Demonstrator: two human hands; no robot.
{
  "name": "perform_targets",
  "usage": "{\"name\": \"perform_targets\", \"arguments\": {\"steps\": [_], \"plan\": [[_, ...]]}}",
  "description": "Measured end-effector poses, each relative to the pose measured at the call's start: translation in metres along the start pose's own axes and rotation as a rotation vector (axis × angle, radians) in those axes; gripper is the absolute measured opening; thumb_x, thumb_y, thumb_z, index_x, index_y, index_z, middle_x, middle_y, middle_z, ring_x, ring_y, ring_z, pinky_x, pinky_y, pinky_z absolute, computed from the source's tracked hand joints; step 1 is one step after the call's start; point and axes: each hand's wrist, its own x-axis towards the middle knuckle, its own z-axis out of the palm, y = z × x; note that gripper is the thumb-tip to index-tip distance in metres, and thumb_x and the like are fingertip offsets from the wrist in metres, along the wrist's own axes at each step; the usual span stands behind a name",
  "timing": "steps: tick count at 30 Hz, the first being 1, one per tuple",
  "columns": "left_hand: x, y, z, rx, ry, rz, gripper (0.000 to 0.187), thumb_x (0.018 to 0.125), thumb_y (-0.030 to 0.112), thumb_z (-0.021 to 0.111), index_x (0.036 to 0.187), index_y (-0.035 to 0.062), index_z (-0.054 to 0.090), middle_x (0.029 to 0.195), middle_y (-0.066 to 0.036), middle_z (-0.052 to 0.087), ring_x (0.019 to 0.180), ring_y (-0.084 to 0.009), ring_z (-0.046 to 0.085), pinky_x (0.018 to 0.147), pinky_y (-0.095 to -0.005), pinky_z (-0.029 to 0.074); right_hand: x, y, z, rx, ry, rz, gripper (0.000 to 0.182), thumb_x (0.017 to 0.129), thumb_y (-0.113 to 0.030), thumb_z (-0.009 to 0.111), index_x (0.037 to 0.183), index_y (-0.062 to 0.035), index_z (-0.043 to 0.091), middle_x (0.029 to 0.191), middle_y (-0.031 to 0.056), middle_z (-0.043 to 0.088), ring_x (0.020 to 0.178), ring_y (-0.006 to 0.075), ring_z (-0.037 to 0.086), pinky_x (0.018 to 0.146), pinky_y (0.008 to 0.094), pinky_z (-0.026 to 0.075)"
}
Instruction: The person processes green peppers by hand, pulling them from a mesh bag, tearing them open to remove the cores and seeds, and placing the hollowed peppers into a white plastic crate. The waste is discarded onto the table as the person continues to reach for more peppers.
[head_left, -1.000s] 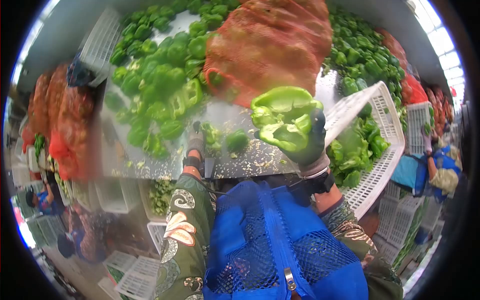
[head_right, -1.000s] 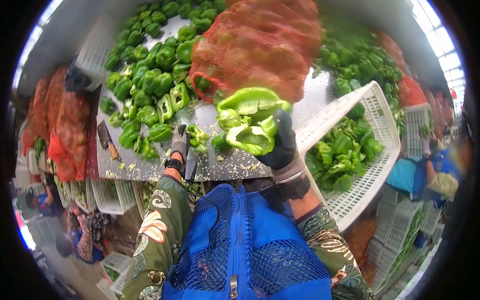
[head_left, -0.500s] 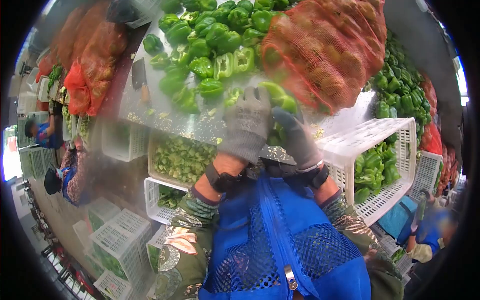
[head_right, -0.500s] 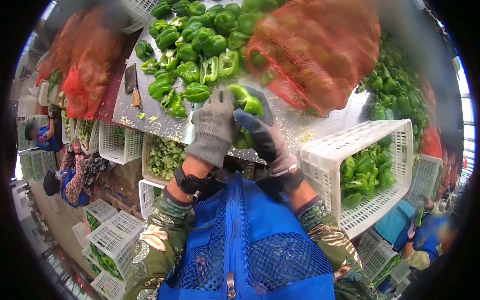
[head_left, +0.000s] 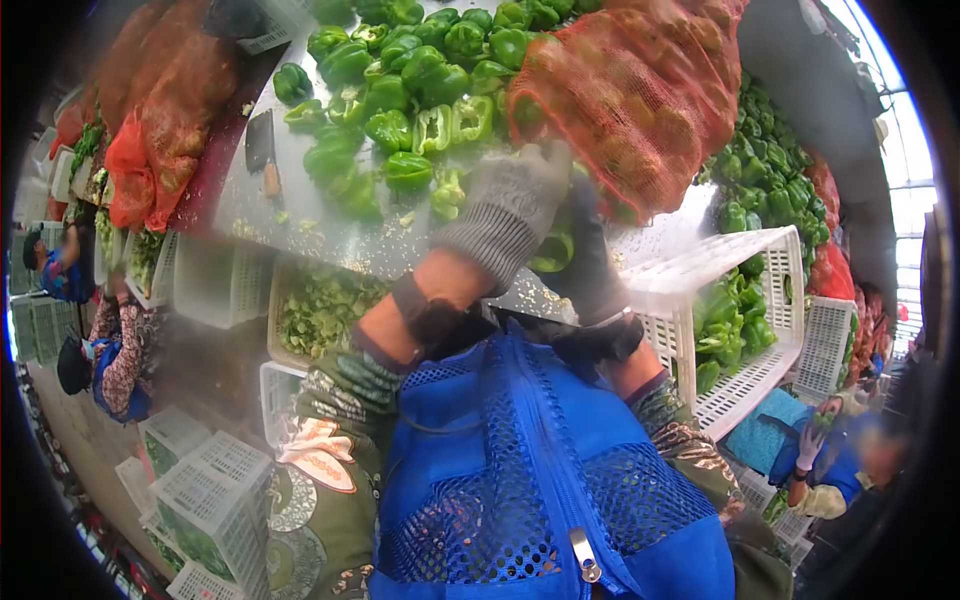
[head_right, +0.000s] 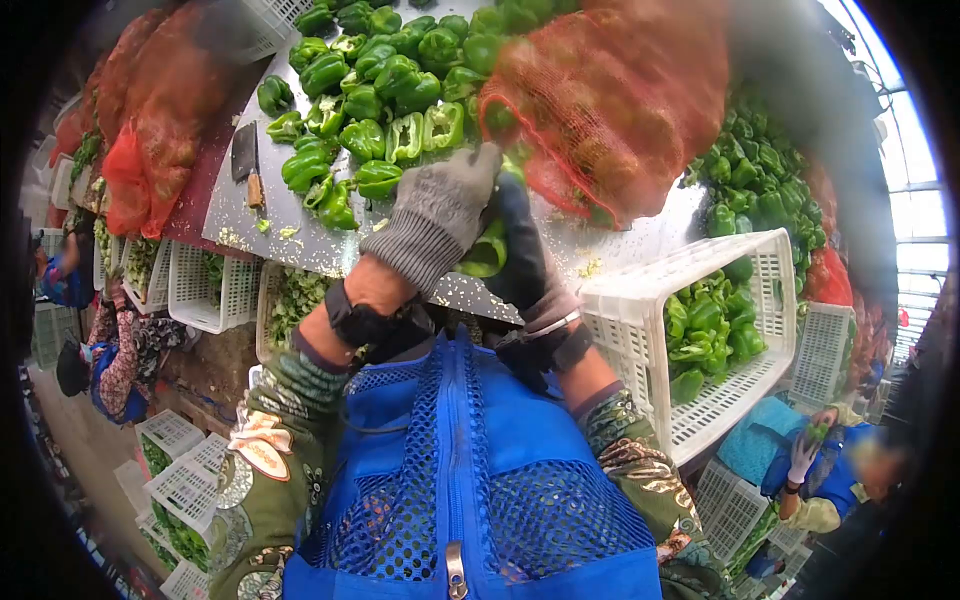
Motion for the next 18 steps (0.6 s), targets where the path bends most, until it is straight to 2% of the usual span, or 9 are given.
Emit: {"name": "perform_targets", "arguments": {"steps": [2,5,7,8,9,11,14,17,18], "plan": [[0.004,-0.011,0.005,0.069,0.095,0.087,0.029,0.08,0.016,0.067,0.104,0.0079,0.052,0.079,-0.009,0.062,0.067,-0.0264,0.064,0.056,-0.0395,0.05,0.001,0.003,0.002,0.065,0.021,0.05,0.054,0.097,-0.05,0.046,0.132,-0.0085,0.046,0.128,0.0111,0.054,0.113,0.0253,0.057,0.098,0.0416,0.046],[0.004,-0.045,-0.017,-1.339,0.109,-0.438,0.021,0.085,0.02,0.066,0.099,0.0074,0.058,0.074,0.0,0.059,0.059,-0.0105,0.056,0.051,-0.0257,0.044,-0.003,0.001,0.006,0.086,0.008,0.05,0.053,0.097,-0.05,0.044,0.129,-0.0075,0.048,0.124,0.0119,0.056,0.112,0.0249,0.058,0.095,0.0414,0.048],[-0.019,-0.044,-0.046,-1.222,0.242,-0.506,0.018,0.089,0.023,0.064,0.097,0.0066,0.063,0.072,0.005,0.057,0.057,-0.0017,0.045,0.05,-0.0166,0.037,-0.001,-0.005,0.007,0.108,0.018,0.044,0.054,0.097,-0.05,0.044,0.128,-0.0067,0.049,0.123,0.0118,0.057,0.111,0.0245,0.058,0.094,0.0413,0.049],[-0.032,-0.043,-0.039,-1.324,0.187,-0.291,0.022,0.089,0.023,0.064,0.103,0.0048,0.062,0.07,0.005,0.058,0.057,-0.0046,0.049,0.052,-0.0191,0.04,0.002,-0.005,0.002,0.038,0.018,0.012,0.056,0.097,-0.052,0.044,0.127,-0.0058,0.05,0.121,0.0117,0.058,0.109,0.024,0.059,0.094,0.0407,0.049],[-0.04,-0.039,-0.025,-0.964,0.187,-0.067,0.023,0.09,0.021,0.062,0.104,0.0025,0.061,0.07,-0.002,0.06,0.06,-0.013,0.058,0.056,-0.0265,0.047,-0.001,-0.004,0.001,-0.015,0.037,0.003,0.055,0.096,-0.051,0.045,0.127,-0.0056,0.05,0.119,0.0114,0.059,0.108,0.023,0.059,0.093,0.0394,0.049],[-0.051,-0.019,-0.033,-0.352,0.009,0.077,0.032,0.088,0.026,0.063,0.11,0.0024,0.057,0.078,-0.012,0.064,0.072,-0.0259,0.066,0.062,-0.0372,0.051,0.001,-0.005,0.004,-0.123,0.047,-0.015,0.053,0.096,-0.049,0.049,0.125,-0.0052,0.051,0.116,0.0107,0.06,0.105,0.021,0.06,0.091,0.0367,0.05],[-0.038,-0.002,-0.021,0.094,-0.391,0.023,0.047,0.083,0.035,0.064,0.117,0.0061,0.049,0.087,-0.017,0.065,0.08,-0.0354,0.066,0.067,-0.0444,0.052,-0.005,0.0,0.012,-0.508,0.056,-0.142,0.05,0.095,-0.047,0.051,0.123,-0.0048,0.053,0.112,0.0089,0.06,0.101,0.0181,0.06,0.087,0.0335,0.05],[-0.043,-0.014,-0.01,-0.042,-0.232,0.072,0.045,0.083,0.032,0.063,0.118,0.0059,0.05,0.087,-0.018,0.065,0.078,-0.037,0.065,0.066,-0.0462,0.051,0.001,0.007,0.017,-0.581,0.069,-0.189,0.045,0.097,-0.044,0.05,0.119,-0.005,0.055,0.112,0.0068,0.058,0.098,0.0146,0.059,0.083,0.0305,0.05],[-0.049,-0.025,0.009,-0.099,-0.075,0.138,0.043,0.085,0.031,0.064,0.118,0.0062,0.052,0.087,-0.012,0.066,0.072,-0.029,0.066,0.061,-0.0396,0.051,0.004,0.01,0.009,-0.618,0.127,-0.195,0.045,0.097,-0.044,0.05,0.119,-0.0052,0.055,0.113,0.0067,0.057,0.099,0.0142,0.059,0.083,0.0305,0.05]]}}
